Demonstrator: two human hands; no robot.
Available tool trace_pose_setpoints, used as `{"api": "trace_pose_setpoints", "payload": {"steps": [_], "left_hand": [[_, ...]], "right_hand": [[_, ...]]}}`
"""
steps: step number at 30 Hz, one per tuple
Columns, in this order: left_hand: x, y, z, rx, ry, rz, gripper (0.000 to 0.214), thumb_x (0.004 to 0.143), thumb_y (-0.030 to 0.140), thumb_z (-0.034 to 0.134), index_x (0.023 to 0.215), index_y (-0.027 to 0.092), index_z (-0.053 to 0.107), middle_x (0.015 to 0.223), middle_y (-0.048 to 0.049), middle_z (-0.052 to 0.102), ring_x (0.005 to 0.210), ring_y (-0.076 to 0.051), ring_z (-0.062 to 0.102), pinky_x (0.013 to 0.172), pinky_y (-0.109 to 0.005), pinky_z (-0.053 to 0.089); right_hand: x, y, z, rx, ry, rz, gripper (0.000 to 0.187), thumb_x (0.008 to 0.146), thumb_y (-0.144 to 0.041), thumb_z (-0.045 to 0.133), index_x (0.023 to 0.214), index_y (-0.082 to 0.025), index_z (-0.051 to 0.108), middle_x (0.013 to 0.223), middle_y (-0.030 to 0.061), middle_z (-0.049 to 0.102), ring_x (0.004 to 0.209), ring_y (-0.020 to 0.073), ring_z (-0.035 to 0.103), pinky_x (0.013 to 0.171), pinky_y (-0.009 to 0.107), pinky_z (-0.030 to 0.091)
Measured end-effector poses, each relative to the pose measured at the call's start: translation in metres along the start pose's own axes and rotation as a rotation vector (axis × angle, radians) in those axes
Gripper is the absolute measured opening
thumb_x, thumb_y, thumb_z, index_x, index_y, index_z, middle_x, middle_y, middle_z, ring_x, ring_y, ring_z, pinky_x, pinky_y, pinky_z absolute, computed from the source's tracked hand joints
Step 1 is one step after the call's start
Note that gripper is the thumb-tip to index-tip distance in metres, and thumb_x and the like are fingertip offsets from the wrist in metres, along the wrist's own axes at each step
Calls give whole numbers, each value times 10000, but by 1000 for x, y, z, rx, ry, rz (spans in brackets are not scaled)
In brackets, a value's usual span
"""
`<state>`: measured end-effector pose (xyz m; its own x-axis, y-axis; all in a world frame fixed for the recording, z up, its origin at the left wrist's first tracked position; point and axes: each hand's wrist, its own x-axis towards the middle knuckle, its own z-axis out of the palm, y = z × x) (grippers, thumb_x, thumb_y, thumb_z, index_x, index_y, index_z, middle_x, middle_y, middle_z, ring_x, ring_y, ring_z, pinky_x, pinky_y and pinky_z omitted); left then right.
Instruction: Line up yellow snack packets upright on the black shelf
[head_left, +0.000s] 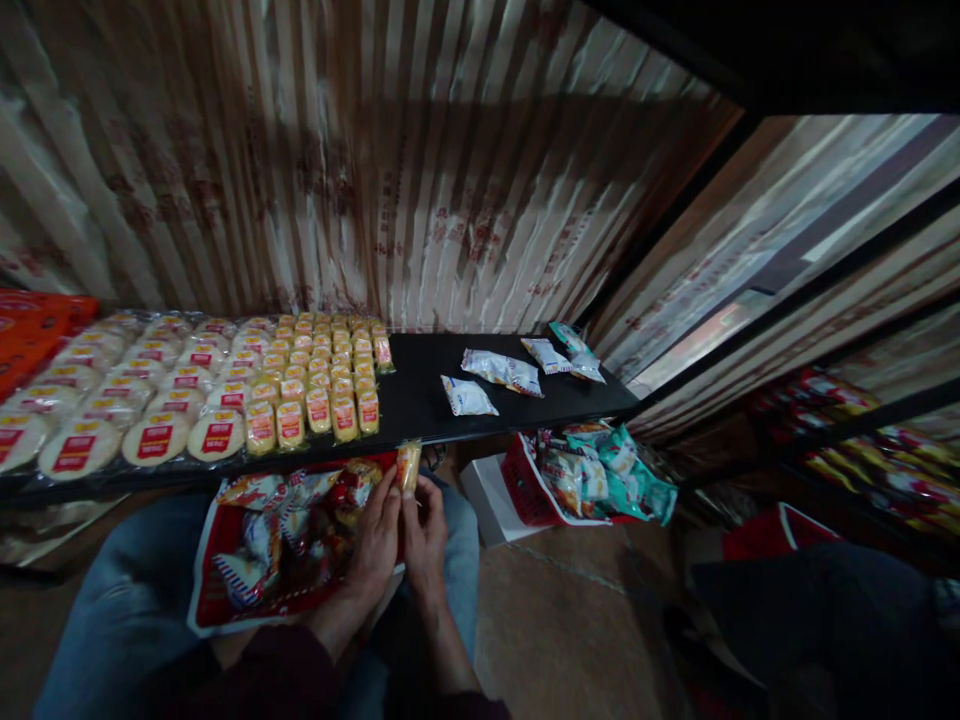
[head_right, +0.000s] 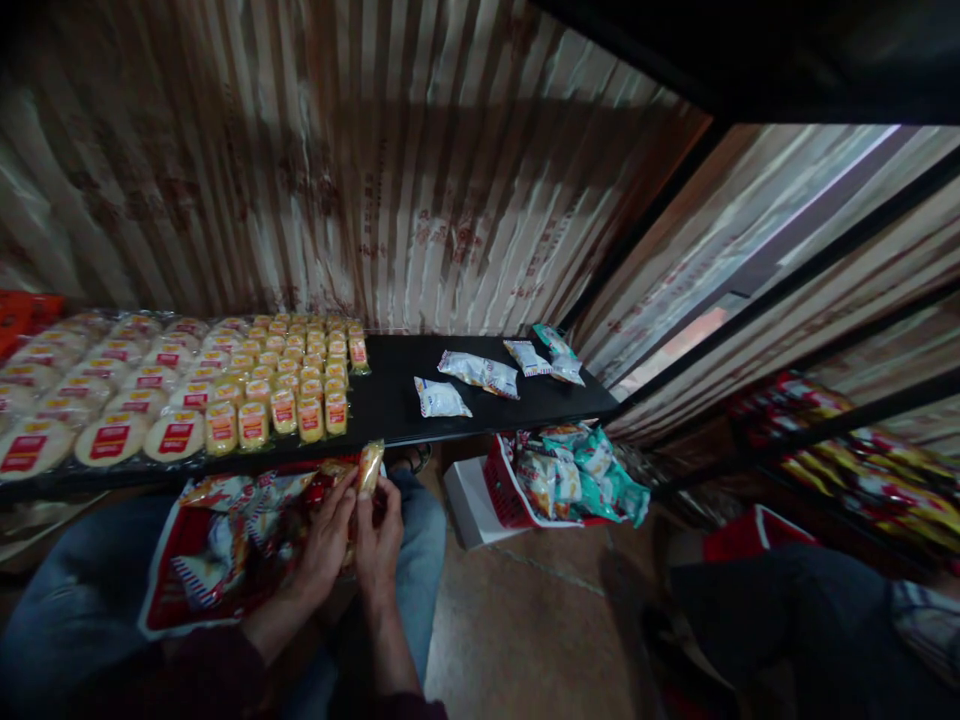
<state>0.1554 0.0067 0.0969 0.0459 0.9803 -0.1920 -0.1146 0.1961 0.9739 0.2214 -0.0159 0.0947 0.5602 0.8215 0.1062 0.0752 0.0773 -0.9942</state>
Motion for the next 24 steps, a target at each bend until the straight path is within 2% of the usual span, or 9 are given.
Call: {"api": "trace_pose_setpoints", "payload": {"steps": [4, 8, 15, 20, 24], "left_hand": [[10, 10, 6, 113, -1, 50, 426, 845, 325, 469, 1224, 184, 605, 1351, -86, 562, 1285, -236, 471, 1125, -372, 302], [22, 17, 11, 207, -2, 98, 434, 859, 289, 436, 1251, 173, 580, 1369, -95, 539, 1298, -222, 457, 1139, -372, 288], [45, 29, 28, 321, 49, 263, 431, 872, 266, 391, 1255, 157, 556, 1323, -118, 533, 1242, -205, 501, 1116, -383, 347], [66, 36, 38, 354, 40, 285, 414, 864, 237, 391, 1219, 129, 575, 1340, -143, 515, 1265, -211, 477, 1137, -390, 323], [83, 43, 47, 371, 56, 278, 411, 867, 236, 395, 1216, 127, 584, 1362, -145, 508, 1296, -218, 450, 1151, -402, 299]], "right_hand": [[20, -4, 3, -25, 5, 2, 251, 837, -396, 554, 993, -206, 606, 965, 41, 711, 895, 185, 655, 814, 293, 515], [39, -9, 4, -56, -38, 18, 271, 855, -402, 534, 1024, -213, 629, 1010, 31, 704, 939, 183, 642, 865, 297, 497], [75, -18, 9, -51, -83, 7, 344, 849, -403, 537, 1079, -166, 634, 1080, 74, 692, 991, 203, 630, 919, 324, 473], [106, -10, 19, -92, -57, -1, 382, 853, -390, 487, 1147, -175, 603, 1099, 80, 689, 990, 205, 637, 930, 338, 470], [131, 0, 29, -44, -77, -1, 403, 827, -420, 522, 1143, -183, 604, 1106, 80, 685, 997, 213, 636, 931, 349, 477]]}}
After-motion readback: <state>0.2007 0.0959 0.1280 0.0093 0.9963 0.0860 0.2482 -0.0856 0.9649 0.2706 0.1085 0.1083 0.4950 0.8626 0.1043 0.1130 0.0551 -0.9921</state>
